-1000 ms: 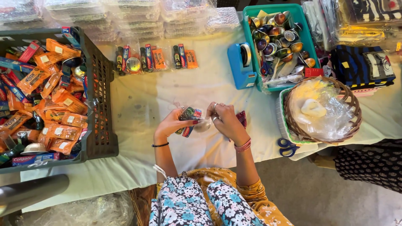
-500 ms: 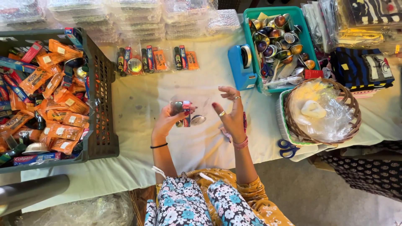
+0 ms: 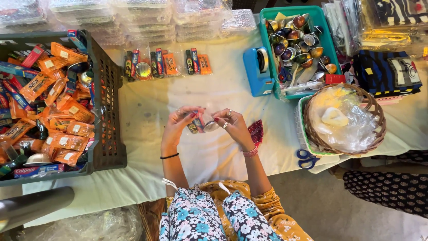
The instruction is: The person sits at a table and wraps small items, including toothpaste tubes and small metal cups, in a red patterned cloth. They pick up items from a crate and the table surface, fold the cloth around them, and place the wrapped bundles back on the table.
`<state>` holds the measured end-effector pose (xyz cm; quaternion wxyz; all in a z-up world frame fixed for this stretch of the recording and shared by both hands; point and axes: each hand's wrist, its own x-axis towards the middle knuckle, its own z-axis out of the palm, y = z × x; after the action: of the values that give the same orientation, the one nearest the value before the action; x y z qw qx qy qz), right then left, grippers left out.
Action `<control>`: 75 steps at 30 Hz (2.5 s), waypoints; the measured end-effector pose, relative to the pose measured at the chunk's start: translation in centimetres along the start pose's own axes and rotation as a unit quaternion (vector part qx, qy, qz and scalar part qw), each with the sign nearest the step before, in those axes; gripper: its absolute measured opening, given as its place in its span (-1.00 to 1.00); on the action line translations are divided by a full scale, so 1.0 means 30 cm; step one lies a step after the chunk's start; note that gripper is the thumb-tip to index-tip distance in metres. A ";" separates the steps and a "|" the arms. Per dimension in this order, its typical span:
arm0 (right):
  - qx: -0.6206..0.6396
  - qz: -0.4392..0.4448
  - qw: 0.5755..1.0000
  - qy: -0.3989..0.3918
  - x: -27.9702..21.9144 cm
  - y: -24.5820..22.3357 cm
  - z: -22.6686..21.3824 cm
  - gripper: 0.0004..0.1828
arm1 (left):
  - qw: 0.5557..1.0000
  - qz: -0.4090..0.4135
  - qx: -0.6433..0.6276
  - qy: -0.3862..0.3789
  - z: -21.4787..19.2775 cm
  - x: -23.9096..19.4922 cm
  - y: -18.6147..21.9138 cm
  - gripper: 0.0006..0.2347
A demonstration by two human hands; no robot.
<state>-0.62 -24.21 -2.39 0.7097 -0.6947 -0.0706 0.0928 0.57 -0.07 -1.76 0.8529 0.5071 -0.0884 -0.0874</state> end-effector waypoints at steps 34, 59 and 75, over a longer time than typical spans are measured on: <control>0.069 0.084 0.993 0.038 0.029 0.399 -0.001 -0.66 | 0.958 -0.150 -0.098 0.225 -0.251 -0.012 -0.523 -0.78; 0.156 0.212 0.948 0.179 1.026 0.527 -0.080 -0.73 | 0.910 -0.176 -0.268 0.265 -0.342 -0.069 -0.594 -0.54; -0.062 0.119 0.922 0.363 1.077 0.703 -0.069 -0.83 | 0.917 -0.162 -0.290 0.220 -0.334 -0.081 -0.548 -0.53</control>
<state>30.57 -18.43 -24.45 0.6260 -0.7264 0.2700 -0.0865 -0.37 1.28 -21.07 0.9345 0.2517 0.2138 -0.1328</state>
